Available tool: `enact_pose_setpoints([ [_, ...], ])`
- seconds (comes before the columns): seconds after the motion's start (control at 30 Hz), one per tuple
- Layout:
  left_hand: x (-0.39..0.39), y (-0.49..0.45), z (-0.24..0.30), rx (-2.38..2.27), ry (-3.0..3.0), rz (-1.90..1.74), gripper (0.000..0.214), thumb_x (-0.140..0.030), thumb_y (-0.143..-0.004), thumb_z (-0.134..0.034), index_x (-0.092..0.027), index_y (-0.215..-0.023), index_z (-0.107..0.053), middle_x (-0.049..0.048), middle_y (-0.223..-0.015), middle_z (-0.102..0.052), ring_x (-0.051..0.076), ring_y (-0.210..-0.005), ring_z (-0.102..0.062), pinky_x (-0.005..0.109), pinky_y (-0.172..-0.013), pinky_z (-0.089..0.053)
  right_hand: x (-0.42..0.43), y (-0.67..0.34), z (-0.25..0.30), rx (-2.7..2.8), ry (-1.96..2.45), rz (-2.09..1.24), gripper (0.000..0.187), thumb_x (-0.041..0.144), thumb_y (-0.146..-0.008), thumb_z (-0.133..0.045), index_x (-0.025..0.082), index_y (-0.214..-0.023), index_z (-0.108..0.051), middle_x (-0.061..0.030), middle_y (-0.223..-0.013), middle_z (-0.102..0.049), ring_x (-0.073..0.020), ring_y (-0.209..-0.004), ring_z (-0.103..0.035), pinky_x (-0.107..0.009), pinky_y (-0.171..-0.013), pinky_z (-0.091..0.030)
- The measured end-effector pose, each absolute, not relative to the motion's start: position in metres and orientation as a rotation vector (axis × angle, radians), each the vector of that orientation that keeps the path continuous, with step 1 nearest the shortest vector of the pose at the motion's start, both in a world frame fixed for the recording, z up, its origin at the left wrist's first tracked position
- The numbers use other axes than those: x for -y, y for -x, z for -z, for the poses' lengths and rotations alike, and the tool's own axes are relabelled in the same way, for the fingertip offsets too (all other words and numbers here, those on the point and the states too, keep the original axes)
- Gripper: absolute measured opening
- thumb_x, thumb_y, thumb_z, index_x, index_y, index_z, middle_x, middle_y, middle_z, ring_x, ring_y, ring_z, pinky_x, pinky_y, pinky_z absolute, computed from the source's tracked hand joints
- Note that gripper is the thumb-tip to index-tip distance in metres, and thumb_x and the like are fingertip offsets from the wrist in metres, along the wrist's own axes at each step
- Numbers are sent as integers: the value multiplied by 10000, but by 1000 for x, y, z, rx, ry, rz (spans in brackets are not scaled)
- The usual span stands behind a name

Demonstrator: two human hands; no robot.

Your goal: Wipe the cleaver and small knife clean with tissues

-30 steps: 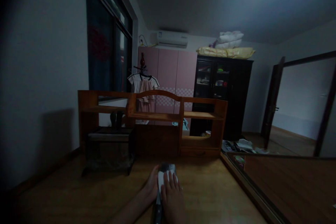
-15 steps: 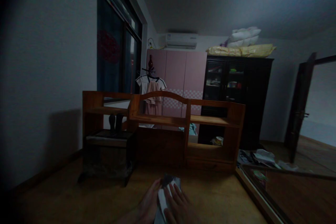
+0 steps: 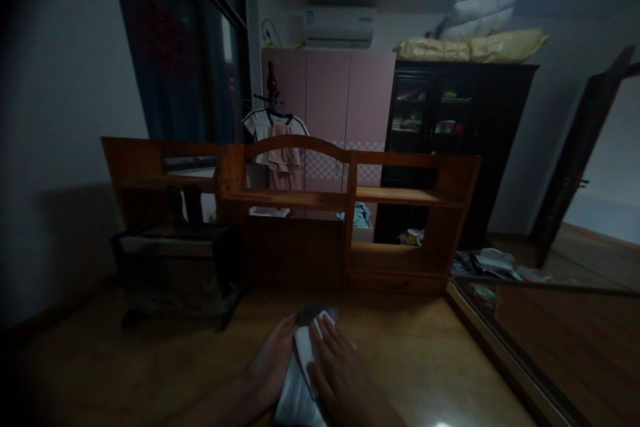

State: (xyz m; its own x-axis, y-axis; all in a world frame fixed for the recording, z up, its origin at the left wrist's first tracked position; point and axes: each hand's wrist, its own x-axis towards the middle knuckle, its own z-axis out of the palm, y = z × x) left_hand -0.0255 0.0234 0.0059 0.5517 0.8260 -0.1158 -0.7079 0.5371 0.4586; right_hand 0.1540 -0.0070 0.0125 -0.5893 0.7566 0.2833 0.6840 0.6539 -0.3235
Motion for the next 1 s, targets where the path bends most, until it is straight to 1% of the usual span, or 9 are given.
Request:
enact_pose_setpoints([
  [0.07,-23,26,-6,-351,-347,-945,411,-404,-932,-411,-121,-1086,-668,135,-1040,-720,280,-1057,-651,398,-1008,-419,14,-150,-24,2488,1117,-263,586,412,-1005,-332,288,-1531,-105,5,-1586,-145,-243,-1458,-161,-434,-1184,-243],
  [0.13,-22,28,-5,-411,-313,-938,412,-435,-925,-440,-113,-1014,-681,136,-984,-729,267,-989,-677,373,-990,-433,22,-145,-34,2535,1081,-332,607,446,-1000,-337,289,-1532,-91,6,-1591,-122,-239,-1462,-152,-428,-1193,-216],
  [0.27,-20,34,-4,-487,-346,-853,504,-521,-897,-471,-64,-918,-683,160,-850,-729,273,-848,-703,377,-925,-467,34,-135,-45,2613,974,-459,583,452,-1006,-324,303,-1529,-115,16,-1588,-160,-220,-1468,-131,-443,-1206,-153],
  [0.4,-19,35,-5,-438,-355,-840,487,-523,-903,-467,-81,-883,-671,120,-785,-727,230,-785,-700,337,-897,-474,32,-136,-46,2626,975,-524,552,438,-1013,-315,298,-1524,-160,15,-1586,-186,-214,-1468,-139,-452,-1205,-155],
  [0.5,-20,33,-7,-409,-349,-847,457,-502,-922,-443,-101,-896,-663,98,-787,-726,209,-778,-695,323,-902,-467,28,-139,-45,2617,995,-523,523,426,-1021,-293,307,-1519,-186,19,-1581,-209,-204,-1464,-166,-448,-1204,-172],
  [0.67,-21,33,-7,-351,-386,-822,509,-505,-938,-389,-73,-1004,-650,149,-916,-725,246,-884,-690,369,-973,-425,27,-140,-46,2600,973,-524,506,409,-1023,-295,298,-1512,-225,9,-1569,-250,-201,-1456,-198,-437,-1203,-195],
  [0.73,-21,34,-8,-340,-391,-817,525,-512,-936,-389,-62,-1037,-641,157,-935,-719,251,-893,-686,378,-991,-409,27,-140,-46,2591,944,-524,508,400,-1021,-311,287,-1511,-236,3,-1562,-273,-200,-1455,-203,-432,-1203,-200],
  [0.9,-20,35,-8,-331,-421,-795,531,-505,-944,-373,-54,-1039,-635,162,-943,-709,240,-901,-680,368,-1013,-387,26,-142,-47,2562,908,-536,481,372,-1021,-322,275,-1492,-301,-14,-1535,-335,-205,-1436,-259,-443,-1190,-238],
  [1.0,-21,34,-5,-324,-434,-825,489,-490,-946,-378,-83,-1035,-632,161,-975,-710,247,-927,-675,389,-1012,-385,26,-146,-50,2546,908,-536,458,356,-1021,-323,274,-1470,-355,-15,-1511,-376,-201,-1414,-311,-432,-1178,-272],
])
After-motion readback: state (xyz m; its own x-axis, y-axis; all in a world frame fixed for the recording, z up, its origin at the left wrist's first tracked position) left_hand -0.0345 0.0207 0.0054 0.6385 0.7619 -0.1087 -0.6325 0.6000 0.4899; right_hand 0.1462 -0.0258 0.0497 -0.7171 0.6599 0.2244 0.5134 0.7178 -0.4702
